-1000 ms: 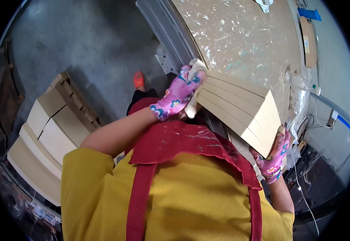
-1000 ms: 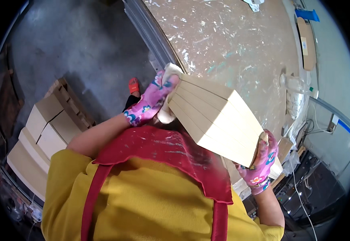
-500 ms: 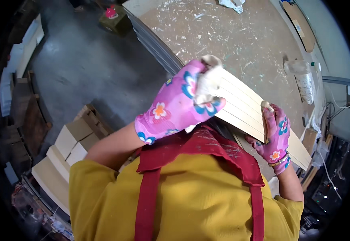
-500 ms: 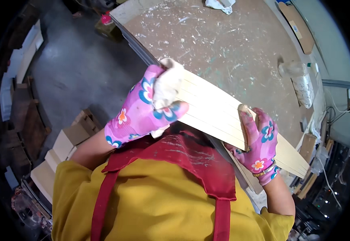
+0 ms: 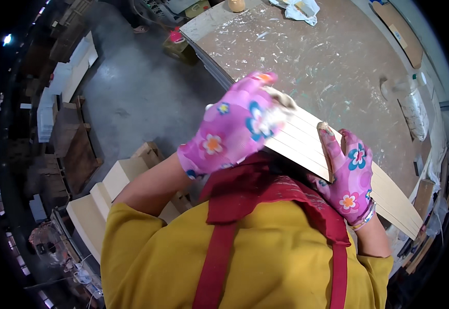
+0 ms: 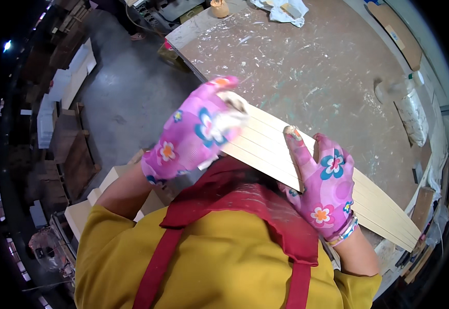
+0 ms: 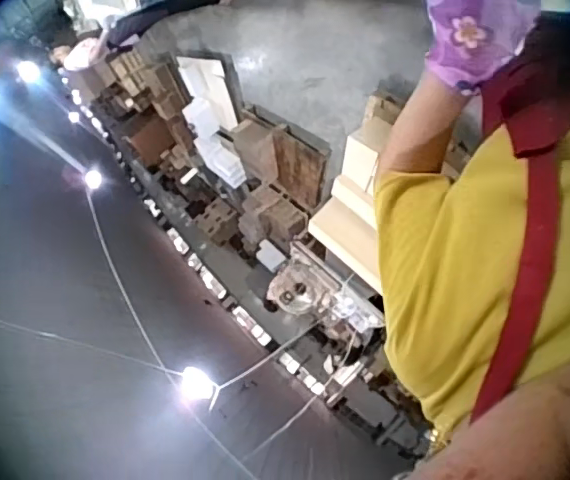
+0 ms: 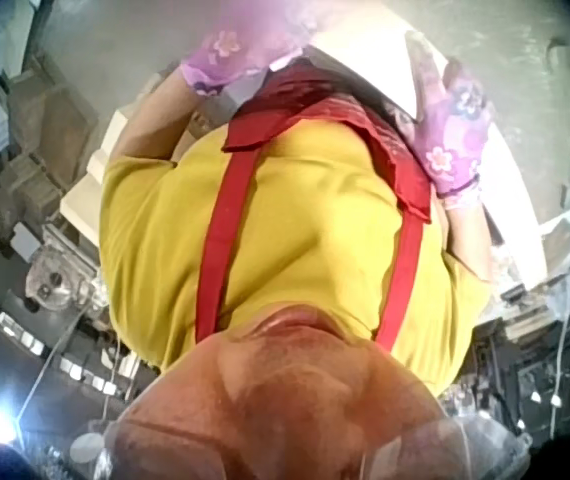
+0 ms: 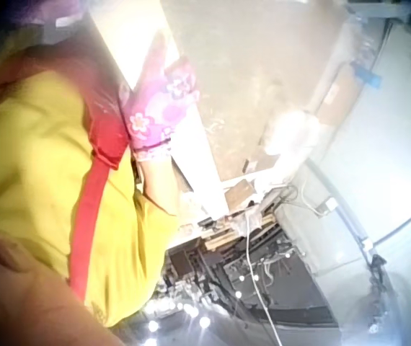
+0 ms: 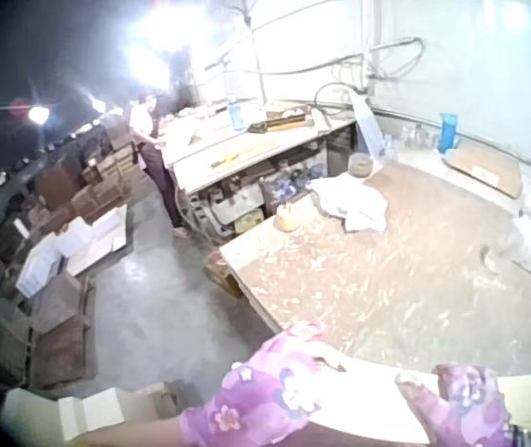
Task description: The person wipes a long, light-colored wooden panel with a cloth, then places it on a stack of similar panels. They then clean the workbench surface with a scraper and a cloth. Finally, they pick up another panel and place it on the stack.
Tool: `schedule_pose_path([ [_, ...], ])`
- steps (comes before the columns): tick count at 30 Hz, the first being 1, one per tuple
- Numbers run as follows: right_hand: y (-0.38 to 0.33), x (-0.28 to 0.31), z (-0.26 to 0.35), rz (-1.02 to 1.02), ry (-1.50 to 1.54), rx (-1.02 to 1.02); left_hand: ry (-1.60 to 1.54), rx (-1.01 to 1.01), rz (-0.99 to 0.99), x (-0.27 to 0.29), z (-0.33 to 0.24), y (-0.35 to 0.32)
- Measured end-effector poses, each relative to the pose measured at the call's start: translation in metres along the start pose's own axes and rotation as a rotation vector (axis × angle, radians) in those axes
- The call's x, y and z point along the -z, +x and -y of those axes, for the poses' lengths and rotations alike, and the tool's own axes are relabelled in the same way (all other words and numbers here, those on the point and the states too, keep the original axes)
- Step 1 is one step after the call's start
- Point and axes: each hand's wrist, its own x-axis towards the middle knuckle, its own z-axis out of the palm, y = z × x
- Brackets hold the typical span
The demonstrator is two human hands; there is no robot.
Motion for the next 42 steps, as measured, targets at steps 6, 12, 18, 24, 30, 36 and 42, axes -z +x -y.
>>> schedule_pose_path([
  [6, -0.007, 0.003, -0.004, 0.0, 0.058, 0.014, -0.192, 0.751, -0.08, 0.047, 0.028, -0.016],
  [12, -0.004, 0.001, -0.008, -0.072, 0.077, 0.046, 0.016, 0.172, 0.077, 0.011, -0.002, 0.017],
  [18, -0.025, 0.007, -0.033, -0.009, 0.051, 0.066, 0.116, 0.173, -0.152, -0.002, -0.007, 0.014],
  [24, -0.056, 0.023, -0.093, 0.14, 0.034, 0.193, -1.174, 0.706, -0.472, 0.038, 0.022, 0.004],
  [30, -0.04, 0.017, -0.101, 0.095, 0.122, 0.378, -0.252, 0.391, -0.262, -0.017, -0.006, -0.017],
  [36, -0.043, 0.016, -0.106, 0.044, 0.151, 0.41, -0.741, 0.66, -0.436, 0.001, 0.007, -0.017],
  [42, -0.04, 0.017, -0.115, 0.048, 0.203, 0.422, -0.55, 0.825, -0.488, 0.011, -0.033, -0.01],
])
